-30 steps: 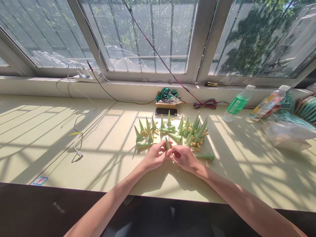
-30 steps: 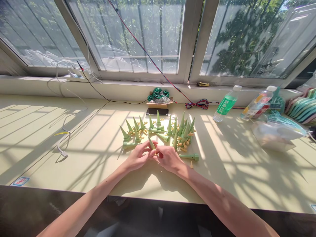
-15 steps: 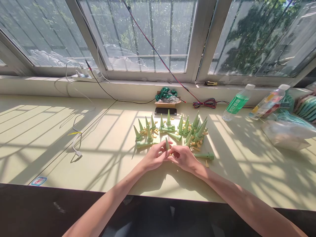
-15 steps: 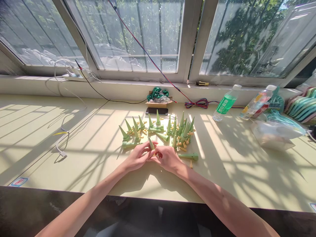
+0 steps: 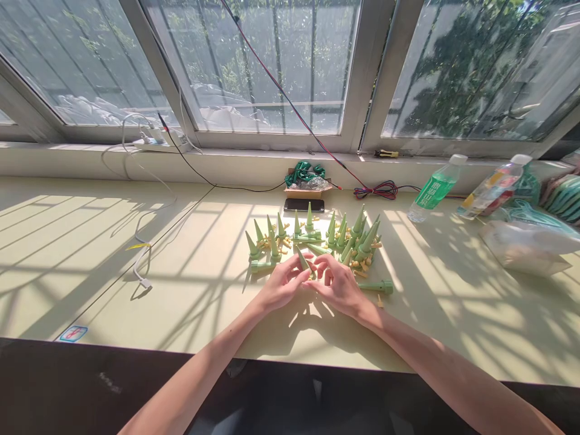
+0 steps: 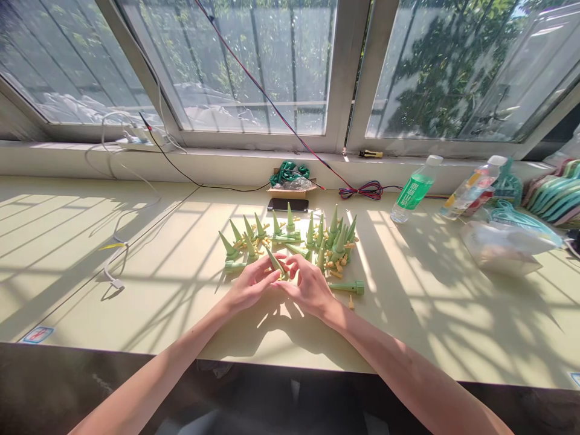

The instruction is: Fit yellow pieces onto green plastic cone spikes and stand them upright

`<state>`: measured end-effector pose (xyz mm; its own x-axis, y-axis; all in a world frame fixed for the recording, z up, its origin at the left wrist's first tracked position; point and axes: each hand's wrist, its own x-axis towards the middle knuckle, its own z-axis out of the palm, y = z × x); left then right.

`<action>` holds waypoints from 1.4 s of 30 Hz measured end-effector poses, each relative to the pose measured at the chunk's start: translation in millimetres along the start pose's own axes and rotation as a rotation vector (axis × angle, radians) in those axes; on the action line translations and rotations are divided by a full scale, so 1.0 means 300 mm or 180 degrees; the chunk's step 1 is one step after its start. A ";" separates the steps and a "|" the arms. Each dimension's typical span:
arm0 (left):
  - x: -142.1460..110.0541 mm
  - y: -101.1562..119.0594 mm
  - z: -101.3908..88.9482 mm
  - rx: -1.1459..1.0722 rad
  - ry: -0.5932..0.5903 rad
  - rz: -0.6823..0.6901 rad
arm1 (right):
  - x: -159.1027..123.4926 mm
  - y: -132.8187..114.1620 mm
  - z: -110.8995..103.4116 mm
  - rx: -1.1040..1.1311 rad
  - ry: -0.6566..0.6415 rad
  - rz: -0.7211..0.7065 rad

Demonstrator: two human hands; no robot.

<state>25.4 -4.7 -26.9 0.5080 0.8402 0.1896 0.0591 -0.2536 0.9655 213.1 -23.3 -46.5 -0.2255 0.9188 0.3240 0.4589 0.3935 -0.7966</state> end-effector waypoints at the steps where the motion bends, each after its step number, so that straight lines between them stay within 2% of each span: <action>1: 0.000 -0.001 -0.001 -0.0010 -0.0029 -0.0007 | 0.001 0.002 0.001 0.0012 -0.0019 0.0027; 11: -0.002 -0.030 -0.008 0.0130 -0.0235 0.0071 | -0.002 -0.004 -0.003 0.0350 -0.0309 0.0087; 23: -0.009 -0.011 -0.011 0.1177 -0.0226 0.0235 | -0.006 0.035 0.011 0.0169 -0.0395 -0.0144; 30: -0.010 -0.005 -0.011 0.1102 -0.0230 0.0236 | -0.009 0.031 0.013 0.0074 -0.0385 -0.0238; 42: -0.006 -0.025 -0.012 0.1186 -0.0158 0.0358 | -0.004 0.027 0.011 0.0049 -0.0376 -0.0127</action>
<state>21.0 -2.6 -33.9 0.5696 0.7753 0.2728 0.3040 -0.5071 0.8065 214.4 -21.3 -55.1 -0.3434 0.8920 0.2941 0.4345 0.4285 -0.7922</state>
